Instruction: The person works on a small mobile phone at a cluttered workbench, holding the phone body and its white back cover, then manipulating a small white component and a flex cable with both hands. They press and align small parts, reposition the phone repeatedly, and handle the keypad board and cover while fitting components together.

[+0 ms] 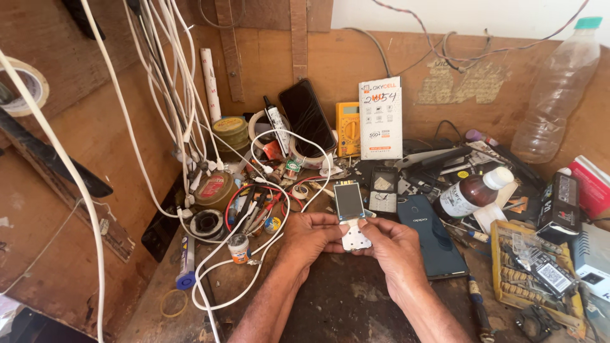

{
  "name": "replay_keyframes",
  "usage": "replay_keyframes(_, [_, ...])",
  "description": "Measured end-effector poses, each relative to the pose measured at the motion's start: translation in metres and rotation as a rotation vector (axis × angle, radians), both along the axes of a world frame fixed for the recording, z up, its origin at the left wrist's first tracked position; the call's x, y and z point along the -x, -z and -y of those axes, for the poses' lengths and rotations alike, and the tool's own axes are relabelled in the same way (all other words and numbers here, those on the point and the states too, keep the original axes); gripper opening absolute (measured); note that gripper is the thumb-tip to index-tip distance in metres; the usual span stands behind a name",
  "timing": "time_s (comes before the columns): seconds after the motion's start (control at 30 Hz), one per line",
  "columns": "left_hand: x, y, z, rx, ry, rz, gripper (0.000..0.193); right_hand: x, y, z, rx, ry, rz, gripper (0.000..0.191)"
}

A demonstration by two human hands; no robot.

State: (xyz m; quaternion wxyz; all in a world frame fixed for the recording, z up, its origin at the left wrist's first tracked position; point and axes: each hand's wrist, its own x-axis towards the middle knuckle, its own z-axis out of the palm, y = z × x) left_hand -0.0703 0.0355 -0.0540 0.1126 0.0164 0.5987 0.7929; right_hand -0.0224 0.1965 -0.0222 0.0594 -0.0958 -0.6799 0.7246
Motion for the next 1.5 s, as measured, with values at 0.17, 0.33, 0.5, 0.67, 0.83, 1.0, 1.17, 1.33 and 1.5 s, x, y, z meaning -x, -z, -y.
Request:
replay_keyframes(0.17, [0.002,-0.003,0.003,0.011,0.013,0.029,0.029,0.002,-0.005,-0.002,0.026,-0.025,0.033,0.028])
replay_keyframes(0.33, [0.003,-0.007,0.007,0.030,0.024,0.017,0.031,-0.002,-0.011,-0.008,0.049,-0.083,0.061,0.032])
replay_keyframes(0.5, [-0.005,-0.015,0.011,-0.004,0.122,-0.018,0.032,-0.014,-0.011,-0.013,0.088,-0.066,0.046,0.030])
replay_keyframes(0.67, [-0.014,-0.027,0.015,-0.028,0.159,0.039,0.036,-0.024,-0.009,-0.019,0.118,-0.048,0.064,0.031])
replay_keyframes(0.83, [-0.011,-0.032,0.007,0.030,0.071,0.043,0.033,-0.029,-0.003,-0.024,0.134,-0.062,0.054,0.032])
replay_keyframes(1.0, [-0.004,-0.028,-0.002,0.039,0.037,0.011,0.030,-0.028,0.004,-0.030,0.168,-0.100,0.030,0.033])
replay_keyframes(1.17, [-0.007,-0.034,-0.004,0.095,0.004,0.020,0.028,-0.025,0.009,-0.043,0.278,-0.083,0.057,0.033])
replay_keyframes(1.33, [-0.012,-0.046,-0.005,0.197,0.026,0.050,0.028,-0.019,0.009,-0.050,0.405,-0.108,0.089,0.034])
replay_keyframes(1.5, [-0.014,-0.051,-0.009,0.184,0.068,0.070,0.031,-0.021,0.000,-0.048,0.522,-0.218,0.113,0.043])
